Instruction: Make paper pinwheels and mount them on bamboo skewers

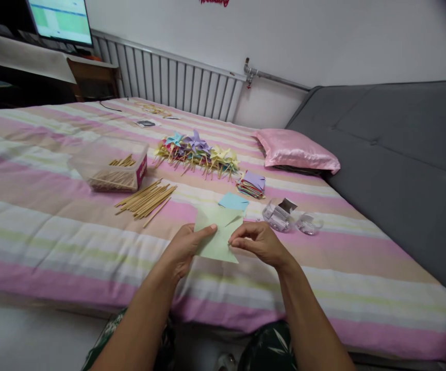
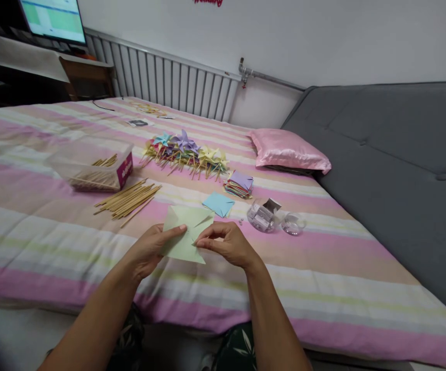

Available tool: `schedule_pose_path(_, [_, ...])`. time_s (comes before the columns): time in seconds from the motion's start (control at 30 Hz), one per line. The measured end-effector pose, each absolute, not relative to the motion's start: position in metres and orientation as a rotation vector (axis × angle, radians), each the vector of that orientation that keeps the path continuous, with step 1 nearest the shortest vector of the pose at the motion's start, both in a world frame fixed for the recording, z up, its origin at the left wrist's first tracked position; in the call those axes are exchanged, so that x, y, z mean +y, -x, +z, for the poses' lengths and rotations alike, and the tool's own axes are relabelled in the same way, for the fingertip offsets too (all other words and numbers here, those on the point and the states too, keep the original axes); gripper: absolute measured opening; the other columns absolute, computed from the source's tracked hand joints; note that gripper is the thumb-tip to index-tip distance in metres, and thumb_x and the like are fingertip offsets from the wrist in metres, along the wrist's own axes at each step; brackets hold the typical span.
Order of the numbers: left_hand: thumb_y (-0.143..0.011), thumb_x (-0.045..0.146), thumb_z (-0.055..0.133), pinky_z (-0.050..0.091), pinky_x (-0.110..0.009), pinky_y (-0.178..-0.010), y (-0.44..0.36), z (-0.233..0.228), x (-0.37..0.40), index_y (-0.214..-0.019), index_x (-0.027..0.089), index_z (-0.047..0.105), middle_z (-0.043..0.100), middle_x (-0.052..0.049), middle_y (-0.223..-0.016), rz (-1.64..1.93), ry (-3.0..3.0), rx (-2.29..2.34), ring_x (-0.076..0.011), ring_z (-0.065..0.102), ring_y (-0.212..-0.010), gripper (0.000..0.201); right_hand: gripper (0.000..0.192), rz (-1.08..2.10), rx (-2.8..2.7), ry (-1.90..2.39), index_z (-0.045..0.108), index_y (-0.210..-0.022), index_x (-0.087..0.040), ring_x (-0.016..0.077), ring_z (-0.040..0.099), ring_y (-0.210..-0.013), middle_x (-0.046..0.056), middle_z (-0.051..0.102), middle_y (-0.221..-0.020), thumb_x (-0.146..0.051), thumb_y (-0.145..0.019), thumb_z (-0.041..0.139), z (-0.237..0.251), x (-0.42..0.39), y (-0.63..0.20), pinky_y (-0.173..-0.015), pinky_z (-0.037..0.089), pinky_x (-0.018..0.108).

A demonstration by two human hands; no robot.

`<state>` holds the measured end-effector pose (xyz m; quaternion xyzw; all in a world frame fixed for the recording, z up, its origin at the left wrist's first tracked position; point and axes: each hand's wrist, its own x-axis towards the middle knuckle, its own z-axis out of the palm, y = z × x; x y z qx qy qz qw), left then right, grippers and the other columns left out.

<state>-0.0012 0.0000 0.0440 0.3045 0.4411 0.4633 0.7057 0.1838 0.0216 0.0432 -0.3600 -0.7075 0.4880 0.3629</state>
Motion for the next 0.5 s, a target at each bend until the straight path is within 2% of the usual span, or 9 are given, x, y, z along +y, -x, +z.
schedule_pose_path(0.17, [-0.057,0.034,0.076,0.043,-0.021,-0.051,0.000,0.042,-0.002,-0.078,0.008,0.071,0.070,-0.009,-0.067,1.023,-0.720,0.933,-0.0141,0.060,-0.054,0.034,0.018,1.265,-1.700,0.943,0.066,-0.066,-0.017,0.0111,0.054,-0.058,0.000,0.062,-0.062,-0.033,-0.070,0.069,0.040,0.022,-0.176,-0.055,0.041,0.023])
schedule_pose_path(0.5, [-0.063,0.038,0.072,0.040,-0.020,-0.050,-0.001,0.037,-0.001,-0.077,0.008,0.071,0.069,-0.008,-0.063,0.986,-0.755,0.943,-0.0134,0.058,-0.052,0.033,0.022,1.173,-1.717,1.035,0.064,-0.063,-0.016,0.0119,0.054,-0.058,0.001,0.062,-0.062,-0.037,-0.070,0.068,0.039,0.022,-0.172,-0.054,0.042,0.024])
